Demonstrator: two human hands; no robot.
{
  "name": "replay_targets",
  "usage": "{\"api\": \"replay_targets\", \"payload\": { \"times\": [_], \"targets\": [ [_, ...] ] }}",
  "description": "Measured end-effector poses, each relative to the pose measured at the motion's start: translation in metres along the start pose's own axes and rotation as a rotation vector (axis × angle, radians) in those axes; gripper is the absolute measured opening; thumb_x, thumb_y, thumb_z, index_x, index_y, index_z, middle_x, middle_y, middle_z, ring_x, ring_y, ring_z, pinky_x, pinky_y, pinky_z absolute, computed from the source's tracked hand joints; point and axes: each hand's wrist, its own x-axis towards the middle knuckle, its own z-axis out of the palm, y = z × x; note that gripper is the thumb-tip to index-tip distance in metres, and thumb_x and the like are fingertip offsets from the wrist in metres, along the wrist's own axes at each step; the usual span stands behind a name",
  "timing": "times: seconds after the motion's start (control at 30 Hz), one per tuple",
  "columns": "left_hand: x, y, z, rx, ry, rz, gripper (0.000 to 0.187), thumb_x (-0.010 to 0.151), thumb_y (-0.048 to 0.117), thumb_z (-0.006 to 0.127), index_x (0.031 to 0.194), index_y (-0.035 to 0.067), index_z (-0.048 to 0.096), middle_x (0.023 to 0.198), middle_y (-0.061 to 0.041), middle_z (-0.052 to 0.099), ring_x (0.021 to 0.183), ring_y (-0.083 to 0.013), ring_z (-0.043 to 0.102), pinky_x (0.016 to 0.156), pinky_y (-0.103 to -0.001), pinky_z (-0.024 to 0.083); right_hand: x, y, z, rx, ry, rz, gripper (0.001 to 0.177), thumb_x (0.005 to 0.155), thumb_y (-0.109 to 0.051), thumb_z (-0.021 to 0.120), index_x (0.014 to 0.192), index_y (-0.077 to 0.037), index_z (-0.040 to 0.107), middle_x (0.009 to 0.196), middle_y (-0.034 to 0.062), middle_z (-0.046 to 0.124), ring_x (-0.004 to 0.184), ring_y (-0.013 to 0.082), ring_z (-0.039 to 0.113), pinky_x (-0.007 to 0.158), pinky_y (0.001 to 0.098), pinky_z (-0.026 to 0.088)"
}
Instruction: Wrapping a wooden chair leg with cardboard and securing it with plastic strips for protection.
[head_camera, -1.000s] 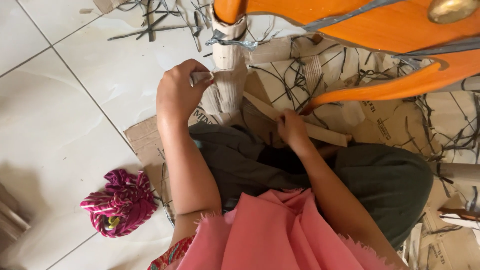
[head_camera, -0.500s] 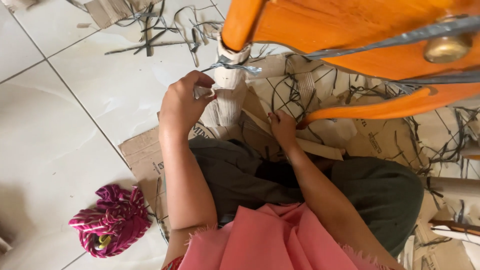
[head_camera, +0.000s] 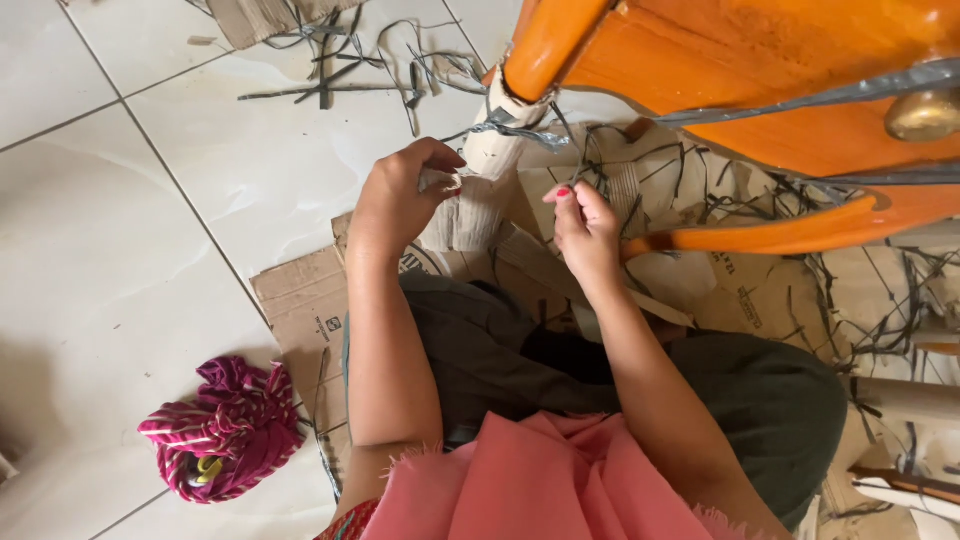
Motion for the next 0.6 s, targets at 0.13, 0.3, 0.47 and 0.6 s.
{"api": "replay_targets", "payload": {
  "times": [0.13, 0.3, 0.47, 0.6],
  "targets": [
    [-0.001, -0.002, -0.002, -0.014, -0.012, 0.018, 0.03, 0.083, 0.0, 0.08, 0.109, 0.012, 0.074, 0.098, -0.009, 0.078, 0.101, -0.0343, 0.075, 0.092, -0.046, 0.056, 0.01, -0.022, 0.028, -0.081, 0.1, -0.048, 0.025, 0.11, -0.018, 0.049, 0.109, -0.016, 0.073, 0.06, -0.0007, 0.049, 0.048, 0.0077, 0.05, 0.044, 0.0211, 0.043],
    [0.002, -0.019, 0.004, -0.095, 0.013, 0.162, 0.023, 0.093, -0.01, 0.065, 0.108, 0.005, 0.074, 0.091, -0.016, 0.077, 0.094, -0.0378, 0.075, 0.086, -0.046, 0.059, 0.013, -0.006, 0.052, -0.094, 0.042, -0.208, 0.027, 0.109, -0.011, 0.058, 0.134, -0.004, 0.064, 0.121, 0.0224, 0.069, 0.12, 0.0318, 0.065, 0.098, 0.0487, 0.054],
    [0.008, -0.024, 0.0, -0.09, 0.08, 0.216, 0.022, 0.093, -0.011, 0.064, 0.105, 0.004, 0.076, 0.088, -0.016, 0.076, 0.088, -0.0368, 0.076, 0.081, -0.044, 0.06, 0.011, -0.017, 0.069, -0.027, 0.095, -0.287, 0.025, 0.107, -0.008, 0.061, 0.131, -0.001, 0.065, 0.122, 0.0204, 0.068, 0.12, 0.0281, 0.063, 0.102, 0.048, 0.053],
    [0.015, -0.029, 0.007, -0.159, 0.14, 0.251, 0.025, 0.094, -0.013, 0.062, 0.102, 0.005, 0.076, 0.085, -0.013, 0.076, 0.086, -0.0334, 0.076, 0.084, -0.043, 0.059, 0.015, -0.007, 0.061, 0.145, -0.009, -0.225, 0.033, 0.108, -0.009, 0.061, 0.141, -0.008, 0.062, 0.136, 0.0117, 0.062, 0.131, 0.0242, 0.057, 0.112, 0.0476, 0.047]
  ]
}}
